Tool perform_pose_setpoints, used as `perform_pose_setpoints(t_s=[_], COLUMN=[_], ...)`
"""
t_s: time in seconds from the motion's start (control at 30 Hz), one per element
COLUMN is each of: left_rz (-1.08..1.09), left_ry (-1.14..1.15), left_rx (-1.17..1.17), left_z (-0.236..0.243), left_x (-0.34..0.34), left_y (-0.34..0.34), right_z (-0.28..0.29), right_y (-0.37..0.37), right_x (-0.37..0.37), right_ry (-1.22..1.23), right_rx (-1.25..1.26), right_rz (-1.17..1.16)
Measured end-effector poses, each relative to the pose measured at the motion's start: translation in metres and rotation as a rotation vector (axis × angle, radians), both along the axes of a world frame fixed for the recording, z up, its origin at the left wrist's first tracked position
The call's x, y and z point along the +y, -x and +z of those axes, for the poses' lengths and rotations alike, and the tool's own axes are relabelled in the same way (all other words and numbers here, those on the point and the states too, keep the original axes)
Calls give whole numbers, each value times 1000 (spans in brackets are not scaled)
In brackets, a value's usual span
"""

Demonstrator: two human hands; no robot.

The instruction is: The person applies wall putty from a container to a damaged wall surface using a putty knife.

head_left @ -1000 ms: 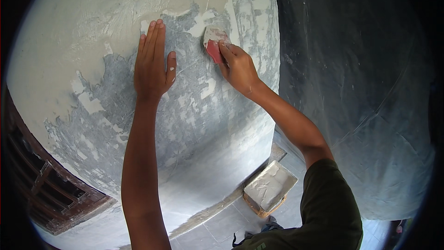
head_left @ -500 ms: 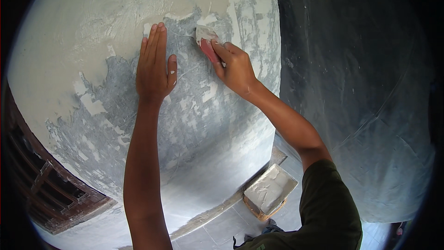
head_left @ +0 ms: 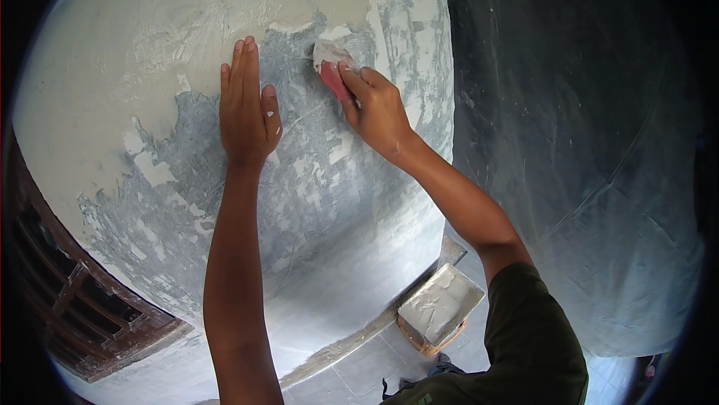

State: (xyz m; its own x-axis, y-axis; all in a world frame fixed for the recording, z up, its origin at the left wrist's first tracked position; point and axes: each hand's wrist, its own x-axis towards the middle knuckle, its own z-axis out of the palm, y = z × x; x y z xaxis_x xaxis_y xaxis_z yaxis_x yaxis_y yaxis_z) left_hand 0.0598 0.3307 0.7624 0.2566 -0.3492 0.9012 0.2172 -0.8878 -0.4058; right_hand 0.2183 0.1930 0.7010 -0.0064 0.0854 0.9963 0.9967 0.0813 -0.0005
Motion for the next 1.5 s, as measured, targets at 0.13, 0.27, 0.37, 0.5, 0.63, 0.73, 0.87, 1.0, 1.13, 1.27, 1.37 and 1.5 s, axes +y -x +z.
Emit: perform_pose_setpoints(t_s=[0.13,0.27,0.37,0.5,0.63,0.73,0.87,1.0,1.13,1.27,1.37,1.5], left_rz=[-30,-55,-88,-35,-1,-39,-40,-50,-42,-23,-44,-33], left_ry=[9,22,30,-39,-36,-45,-7,-11,-30,-29,-15,-37], left_rx=[-7,-3,26,98,74,35,11,3,19,19,16,31], left_z=[2,3,2,4,5,5,2,3,5,2,1,3], left_x=[-6,-4,2,4,-1,2,5,5,1,8,9,2], left_y=[-10,-4,8,21,16,13,21,18,15,18,20,17], right_z=[71,69,13,31,88,79,14,39,90,47,17,65], right_y=[-48,-40,9,10,-38,-38,22,18,-35,-11,33,-10], right_x=[-8,28,33,-6,-4,27,40,3,5,41,20,-12], right_ry=[-187,-144,-45,-120,-180,-104,-28,-173,-220,-61,38,-155], right_rx=[193,78,-15,133,187,111,-8,72,162,94,35,177], right_rz=[-150,-303,-96,2,-162,-348,-170,-84,-267,-311,-62,-138])
